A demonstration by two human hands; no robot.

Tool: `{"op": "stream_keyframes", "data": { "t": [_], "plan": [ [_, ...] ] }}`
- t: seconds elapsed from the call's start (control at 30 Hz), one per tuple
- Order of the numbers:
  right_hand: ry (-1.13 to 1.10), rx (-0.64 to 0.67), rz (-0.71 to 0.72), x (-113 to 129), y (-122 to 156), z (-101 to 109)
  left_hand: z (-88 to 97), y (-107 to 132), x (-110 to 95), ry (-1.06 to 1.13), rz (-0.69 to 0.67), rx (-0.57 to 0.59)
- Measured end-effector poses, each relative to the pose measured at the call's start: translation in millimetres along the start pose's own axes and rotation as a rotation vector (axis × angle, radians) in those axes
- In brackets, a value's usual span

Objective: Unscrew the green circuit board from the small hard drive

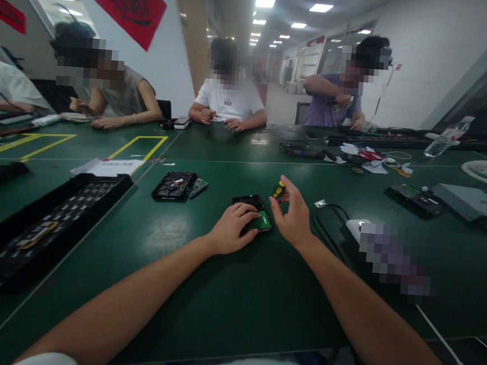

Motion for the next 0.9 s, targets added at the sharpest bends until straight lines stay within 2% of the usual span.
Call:
{"op": "stream_keyframes", "data": {
  "t": [0.53,0.9],
  "plan": [
    [-0.039,0.040,0.016,1.6,-1.0,-3.2,-1.8,0.4,1.2,-0.020,0.001,0.008],
    [0.010,0.027,0.045,4.5,-5.0,1.1,-1.2,0.5,1.6,-0.002,-0.006,0.009]
  ]
}}
Point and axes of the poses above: each hand's wrist, its own y-axis away from the middle knuckle, its own z-axis out of the back of the hand, x = y × z, the point moved 5 cm from there along -y, towards the middle knuckle, and after that the axes turned 15 degrees about z, right-handed, at the moved point
